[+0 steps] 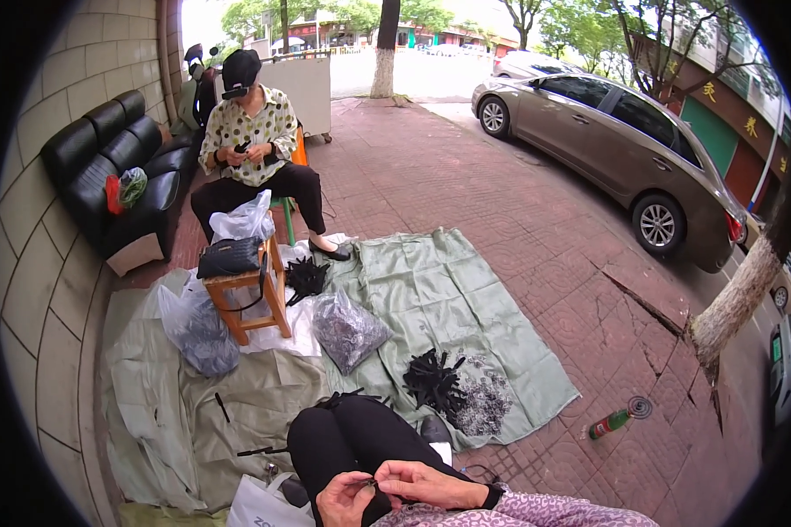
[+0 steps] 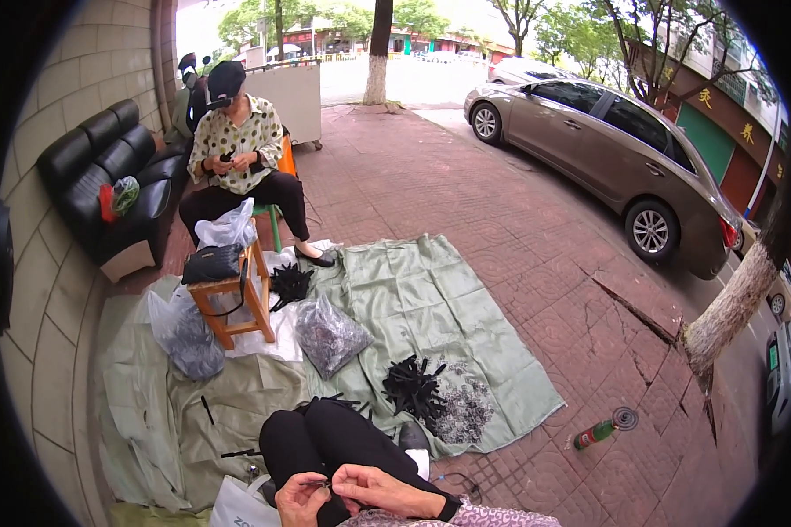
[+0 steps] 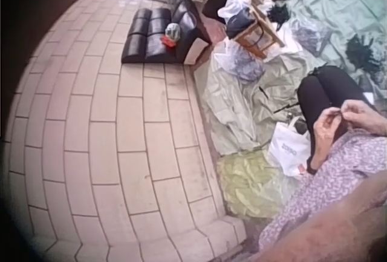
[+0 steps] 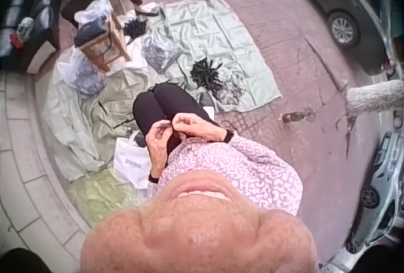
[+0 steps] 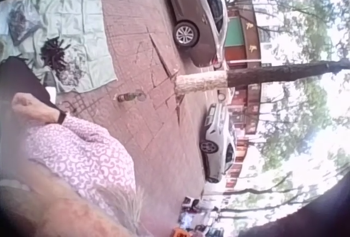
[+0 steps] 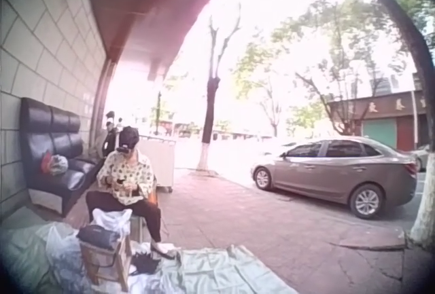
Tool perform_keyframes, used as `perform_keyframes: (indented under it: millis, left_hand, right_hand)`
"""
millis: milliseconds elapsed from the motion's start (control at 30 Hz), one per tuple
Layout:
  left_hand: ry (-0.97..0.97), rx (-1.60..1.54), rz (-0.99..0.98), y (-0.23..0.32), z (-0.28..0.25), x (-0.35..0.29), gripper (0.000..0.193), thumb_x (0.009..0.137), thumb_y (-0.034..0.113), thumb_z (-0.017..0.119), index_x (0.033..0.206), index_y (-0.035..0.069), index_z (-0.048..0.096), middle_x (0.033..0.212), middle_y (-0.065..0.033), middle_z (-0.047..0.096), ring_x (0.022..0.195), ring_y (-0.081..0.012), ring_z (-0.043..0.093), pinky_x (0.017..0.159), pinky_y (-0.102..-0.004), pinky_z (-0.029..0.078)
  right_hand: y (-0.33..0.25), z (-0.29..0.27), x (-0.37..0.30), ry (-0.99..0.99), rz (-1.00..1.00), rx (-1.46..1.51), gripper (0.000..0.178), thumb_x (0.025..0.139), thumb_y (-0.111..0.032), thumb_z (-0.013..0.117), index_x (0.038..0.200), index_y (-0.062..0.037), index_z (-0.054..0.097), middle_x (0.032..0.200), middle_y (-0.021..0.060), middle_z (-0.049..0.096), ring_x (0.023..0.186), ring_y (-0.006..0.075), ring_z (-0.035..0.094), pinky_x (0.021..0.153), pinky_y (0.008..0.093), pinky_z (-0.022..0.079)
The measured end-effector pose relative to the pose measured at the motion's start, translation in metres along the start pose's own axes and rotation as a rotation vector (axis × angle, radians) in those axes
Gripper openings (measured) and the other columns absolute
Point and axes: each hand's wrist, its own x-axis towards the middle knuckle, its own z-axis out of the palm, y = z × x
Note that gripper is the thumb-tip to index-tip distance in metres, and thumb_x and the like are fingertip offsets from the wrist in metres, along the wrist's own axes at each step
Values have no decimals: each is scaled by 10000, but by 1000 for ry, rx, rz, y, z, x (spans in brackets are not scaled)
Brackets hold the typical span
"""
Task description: Manually attaching metal buckles or fasteners to black fabric/leather shoe straps.
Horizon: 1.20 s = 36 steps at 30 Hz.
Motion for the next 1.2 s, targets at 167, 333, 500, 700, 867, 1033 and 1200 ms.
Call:
perform_keyframes:
  millis: [167,333,500,700,867,1033,1200]
  left_hand:
    - [-26,-76,-33,-3,3,6,173,910,8,615,1082,-2,632,965,-44,659,866,-117,621,775,-231,495]
    - [-123,-219,-174,-10,-3,9,200,914,22,605,1111,-4,628,989,-46,656,889,-122,618,779,-229,492]
    - [-210,-215,-162,-2,-12,2,268,907,14,601,1173,-11,622,1033,-56,660,931,-129,623,822,-231,493]
    - [-224,25,-173,-9,-17,-12,363,686,-71,604,1043,-39,665,941,-98,681,889,-171,654,818,-287,514]
    - [-290,26,-139,1,-16,4,513,684,-57,520,1188,-51,620,1012,-99,686,947,-170,650,910,-289,495]
    - [-304,-129,-192,-20,-21,4,530,710,-110,612,1229,-4,614,955,-44,675,920,-109,636,870,-249,496]
    - [-294,-160,-219,-26,-23,-13,427,776,-60,741,1183,-11,623,923,-39,670,867,-79,639,823,-213,509]
  right_hand:
    - [4,-6,5,59,-57,51,174,996,-238,598,1003,-66,573,745,-50,544,650,39,497,582,194,392]
    - [2,-9,5,56,-46,124,142,981,-207,621,973,-69,590,758,-44,556,628,41,485,576,192,388]
    - [7,-5,-2,-115,4,320,149,974,-206,632,965,-81,551,714,-55,497,565,40,413,514,203,325]
    - [-12,3,-28,-151,149,148,100,982,-148,591,1011,-74,530,648,-35,486,509,55,425,485,212,341]
    - [-44,1,-29,-104,111,-50,102,983,-104,561,1057,-34,553,649,30,583,573,106,567,567,263,460]
    - [-39,-6,-27,-94,193,-40,126,969,-90,602,1056,0,593,770,27,626,695,93,589,677,243,483]
    - [-30,1,-25,-174,205,-139,138,948,-102,652,1026,3,606,787,-14,602,712,44,538,659,205,447]
